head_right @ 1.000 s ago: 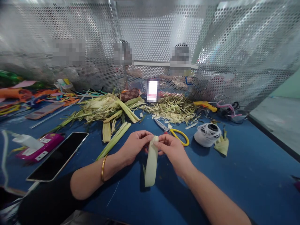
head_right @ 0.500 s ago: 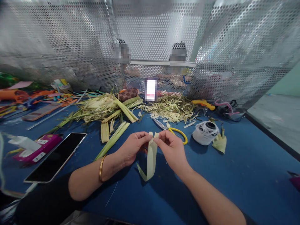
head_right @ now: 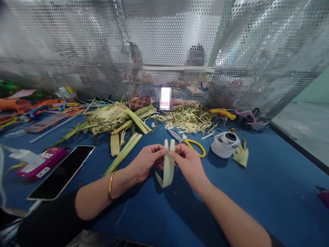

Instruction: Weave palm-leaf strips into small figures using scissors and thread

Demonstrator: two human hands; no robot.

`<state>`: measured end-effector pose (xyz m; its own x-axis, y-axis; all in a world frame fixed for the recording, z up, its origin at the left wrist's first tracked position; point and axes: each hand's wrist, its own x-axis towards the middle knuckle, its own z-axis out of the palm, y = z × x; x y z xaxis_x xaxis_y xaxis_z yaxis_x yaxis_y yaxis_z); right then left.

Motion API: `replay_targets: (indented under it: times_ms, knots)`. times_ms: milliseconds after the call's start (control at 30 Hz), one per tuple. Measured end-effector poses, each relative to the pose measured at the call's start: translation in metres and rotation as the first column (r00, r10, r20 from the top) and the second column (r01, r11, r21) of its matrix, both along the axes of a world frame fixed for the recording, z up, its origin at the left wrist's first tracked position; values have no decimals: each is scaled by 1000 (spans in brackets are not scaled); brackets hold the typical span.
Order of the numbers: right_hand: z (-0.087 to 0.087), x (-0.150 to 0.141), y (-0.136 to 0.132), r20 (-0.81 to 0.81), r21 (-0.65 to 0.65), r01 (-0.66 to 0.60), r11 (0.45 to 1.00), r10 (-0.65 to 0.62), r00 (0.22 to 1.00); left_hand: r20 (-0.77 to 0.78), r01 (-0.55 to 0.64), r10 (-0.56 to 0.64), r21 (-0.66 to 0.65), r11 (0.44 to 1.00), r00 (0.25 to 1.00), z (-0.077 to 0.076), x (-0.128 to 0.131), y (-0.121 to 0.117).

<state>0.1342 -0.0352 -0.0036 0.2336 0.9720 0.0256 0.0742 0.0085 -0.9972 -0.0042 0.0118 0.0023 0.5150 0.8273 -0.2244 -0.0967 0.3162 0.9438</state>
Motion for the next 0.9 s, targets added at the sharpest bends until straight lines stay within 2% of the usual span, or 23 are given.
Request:
replay_targets:
  times_ms: [167, 333, 400, 600, 767, 833, 900]
  knots:
    - [3, -1, -2, 86, 153, 80, 985, -93, 992, 12, -51, 51, -11, 999, 999, -3, 0, 2]
    - [5, -4, -2, -19, -17, -66, 998, 66, 998, 37, -81, 81, -6, 997, 996, -2, -2, 4]
    - [4, -4, -1, -35, -50, -77, 996, 75, 997, 48, -86, 86, 1, 996, 995, 0, -2, 4]
    - [-1, -2, -1, -30, 3, 14, 1000, -14, 999, 24, 15, -16, 27, 1000, 1000, 0, 0, 0]
    - [2, -3, -5, 64, 153, 126, 980, -137, 989, 21, -22, 22, 5, 1000, 1000, -3, 1, 1]
    - [5, -4, -5, 47, 154, 120, 981, -129, 991, 31, -37, 37, -3, 999, 999, -3, 1, 2]
    - [6, -5, -5, 3, 89, 58, 994, -59, 998, 43, -53, 53, -4, 999, 998, -2, 0, 3]
